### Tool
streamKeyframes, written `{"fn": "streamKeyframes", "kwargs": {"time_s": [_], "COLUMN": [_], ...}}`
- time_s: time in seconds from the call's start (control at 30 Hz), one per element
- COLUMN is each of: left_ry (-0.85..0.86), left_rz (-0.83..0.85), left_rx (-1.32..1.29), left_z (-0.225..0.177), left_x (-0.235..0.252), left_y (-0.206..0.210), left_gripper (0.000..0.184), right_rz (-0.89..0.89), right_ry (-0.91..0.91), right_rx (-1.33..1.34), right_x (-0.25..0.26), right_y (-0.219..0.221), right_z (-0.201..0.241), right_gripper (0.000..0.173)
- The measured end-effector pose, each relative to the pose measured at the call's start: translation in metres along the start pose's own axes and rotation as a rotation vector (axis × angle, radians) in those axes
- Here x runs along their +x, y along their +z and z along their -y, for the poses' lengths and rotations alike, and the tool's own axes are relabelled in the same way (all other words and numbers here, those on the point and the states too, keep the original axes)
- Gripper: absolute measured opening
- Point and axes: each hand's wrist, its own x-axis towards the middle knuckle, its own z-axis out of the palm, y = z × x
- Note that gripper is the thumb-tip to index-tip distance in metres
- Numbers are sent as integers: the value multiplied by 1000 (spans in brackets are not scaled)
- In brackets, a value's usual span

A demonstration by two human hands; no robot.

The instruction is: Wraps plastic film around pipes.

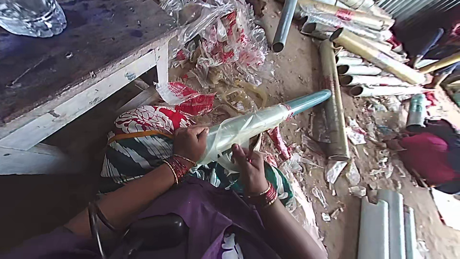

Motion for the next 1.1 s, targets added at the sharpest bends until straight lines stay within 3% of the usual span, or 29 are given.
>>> {"fn": "streamKeyframes", "kwargs": {"time_s": [0.1,0.27,0.47,0.57,0.63,0.7,0.77,0.83,0.9,0.97,1.1], "left_ry": [-109,-103,-54,-235,-459,-546,-482,-369,-207,-89,119], "left_rz": [30,65,71,101,170,214,186,216,263,336,479], "left_rx": [-22,21,5,-4,-39,-100,-127,-92,-27,34,414], "left_z": [-4,-8,-9,-12,-14,-9,-6,-8,-10,-10,-19], "left_x": [6,1,-15,3,35,56,66,54,43,33,11], "left_y": [-3,0,-2,-4,-8,-8,-3,-5,-12,-14,5], "left_gripper": [26,28,32,32,33,35,39,54,66,66,91], "right_rz": [-106,-89,-171,-159,-363,-763,-996,-879,-635,-477,-547], "right_ry": [177,244,436,390,358,381,418,585,767,964,1105], "right_rx": [43,-127,17,40,76,-53,-441,-836,-888,-886,-1063], "right_x": [-31,-53,-74,-92,-111,-116,-121,-145,-160,-155,-116], "right_y": [12,1,4,-14,-43,-85,-136,-182,-212,-219,-203], "right_z": [19,20,35,59,77,83,69,40,7,-10,-26], "right_gripper": [41,39,43,42,39,41,39,43,46,46,35]}}
